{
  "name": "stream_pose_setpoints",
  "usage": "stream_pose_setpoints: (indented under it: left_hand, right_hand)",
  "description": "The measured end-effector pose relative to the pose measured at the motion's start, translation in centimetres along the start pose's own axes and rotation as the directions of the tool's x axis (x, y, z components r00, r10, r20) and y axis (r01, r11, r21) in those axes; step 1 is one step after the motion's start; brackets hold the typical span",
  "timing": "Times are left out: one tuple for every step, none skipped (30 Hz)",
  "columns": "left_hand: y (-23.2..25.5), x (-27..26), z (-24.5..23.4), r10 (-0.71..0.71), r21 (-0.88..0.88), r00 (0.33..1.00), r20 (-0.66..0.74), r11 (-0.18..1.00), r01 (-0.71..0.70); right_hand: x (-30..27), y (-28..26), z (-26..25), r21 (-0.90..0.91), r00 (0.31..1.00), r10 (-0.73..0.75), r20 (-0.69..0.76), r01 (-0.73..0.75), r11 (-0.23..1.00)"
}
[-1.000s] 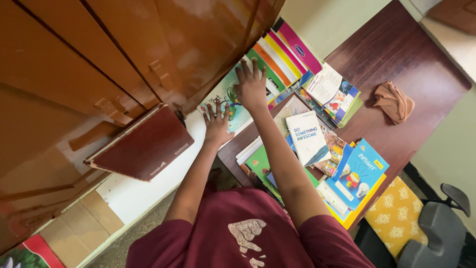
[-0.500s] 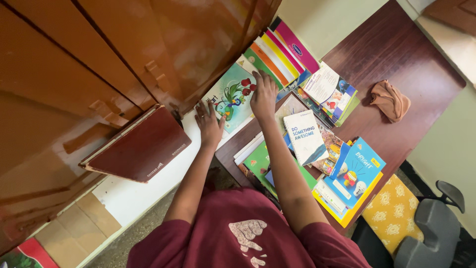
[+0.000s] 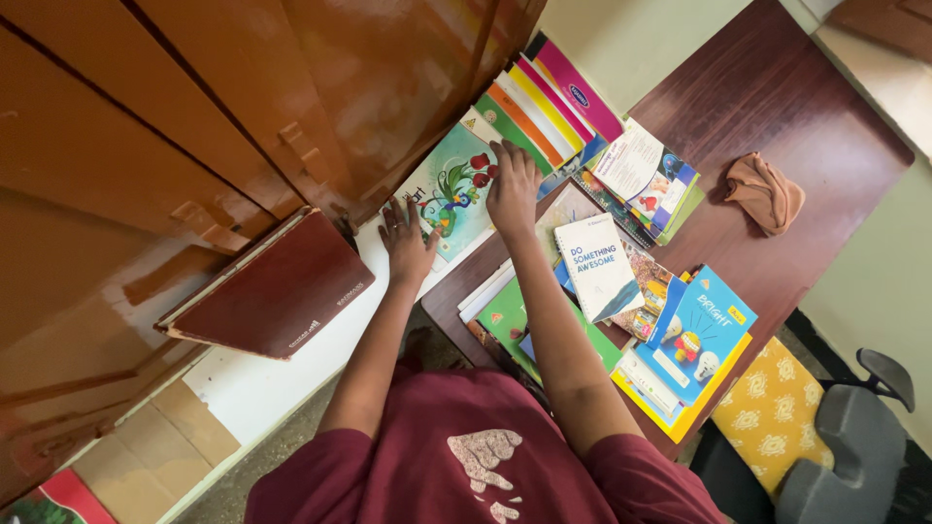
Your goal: The person sorts various notebooks and books by picking them up from a pile and placing them into a vertical row against a cabinet.
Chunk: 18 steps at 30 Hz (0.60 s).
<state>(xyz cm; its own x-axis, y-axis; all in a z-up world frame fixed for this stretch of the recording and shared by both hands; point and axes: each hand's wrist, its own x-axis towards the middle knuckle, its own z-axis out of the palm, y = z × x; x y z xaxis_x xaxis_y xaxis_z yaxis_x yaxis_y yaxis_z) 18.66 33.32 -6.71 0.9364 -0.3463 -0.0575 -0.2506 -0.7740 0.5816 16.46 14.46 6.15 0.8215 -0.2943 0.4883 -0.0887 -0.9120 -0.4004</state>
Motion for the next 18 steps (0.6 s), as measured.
stream_pose_setpoints:
  left_hand:
    - [0.0,-0.2,0.2,-0.014,-0.013,0.998,-0.056,1.000,0.013]
    - [0.1,-0.3,0.6,-0.027,-0.027,0.993,-0.111,0.999,0.024]
    - [0.2,-0.5,1.1,-0.040,-0.041,0.985,-0.166,0.999,0.034]
    - [0.3,-0.7,1.7,-0.065,-0.136,0.970,-0.234,0.990,0.033]
    - [0.5,-0.9,2.3,-0.096,-0.230,0.950,-0.297,0.973,0.027]
    - [0.7,-1.1,2.9,-0.135,-0.322,0.926,-0.353,0.946,0.015]
    - [1.0,-1.1,3.4,-0.190,-0.413,0.918,-0.349,0.910,0.031]
    - [1.2,-1.2,4.0,-0.247,-0.501,0.907,-0.341,0.864,0.047]
    - [1.4,-1.3,4.4,-0.303,-0.585,0.895,-0.326,0.809,0.061]
    - [1.4,-1.3,4.8,-0.298,-0.586,0.895,-0.333,0.808,0.051]
    - [1.5,-1.2,5.1,-0.293,-0.588,0.894,-0.339,0.808,0.042]
    - [1.5,-1.2,5.4,-0.286,-0.589,0.894,-0.344,0.808,0.031]
    - [1.4,-1.0,5.6,-0.281,-0.597,0.890,-0.360,0.802,0.012]
    - [1.2,-0.8,5.7,-0.277,-0.604,0.885,-0.374,0.797,-0.006]
    - [1.1,-0.7,5.8,-0.273,-0.611,0.880,-0.389,0.791,-0.024]
    - [1.2,-0.7,5.8,-0.276,-0.625,0.882,-0.382,0.780,-0.026]
    - [1.3,-0.7,5.6,-0.280,-0.639,0.884,-0.375,0.769,-0.028]
    - [1.4,-0.7,5.4,-0.283,-0.652,0.886,-0.367,0.758,-0.028]
  right_hand:
    - [-0.2,-0.1,0.0,0.000,1.000,-0.003,-0.002,0.003,1.000]
    - [-0.4,-0.2,0.0,-0.001,1.000,-0.004,-0.006,0.004,1.000]
    - [-0.5,-0.1,0.0,-0.002,1.000,-0.006,-0.010,0.006,1.000]
    - [-0.5,-0.1,-0.1,-0.003,1.000,0.003,-0.007,-0.003,1.000]
    - [-0.6,0.0,-0.2,-0.005,1.000,0.011,-0.005,-0.011,1.000]
    - [-0.7,0.2,-0.3,-0.007,1.000,0.020,0.000,-0.020,1.000]
    - [-0.8,0.2,-0.3,-0.003,1.000,0.031,-0.003,-0.031,1.000]
    - [-0.9,0.3,-0.4,0.002,0.999,0.038,-0.006,-0.038,0.999]
    - [-0.9,0.4,-0.5,0.007,0.999,0.046,-0.008,-0.046,0.999]
    - [-0.9,0.4,-0.5,0.007,0.999,0.049,-0.006,-0.049,0.999]
    - [-0.9,0.5,-0.6,0.006,0.999,0.052,-0.004,-0.052,0.999]
    - [-0.9,0.5,-0.7,0.006,0.998,0.057,-0.003,-0.057,0.998]
    - [-0.8,0.5,-0.7,0.010,0.999,0.048,-0.004,-0.048,0.999]
    - [-0.8,0.5,-0.8,0.015,0.999,0.040,-0.004,-0.040,0.999]
    - [-0.8,0.5,-0.8,0.020,0.999,0.032,-0.003,-0.032,0.999]
    - [-0.7,0.5,-0.8,0.018,0.999,0.043,0.003,-0.043,0.999]
    - [-0.5,0.5,-0.8,0.017,0.999,0.053,0.009,-0.053,0.998]
    - [-0.4,0.5,-0.8,0.016,0.998,0.063,0.015,-0.064,0.998]
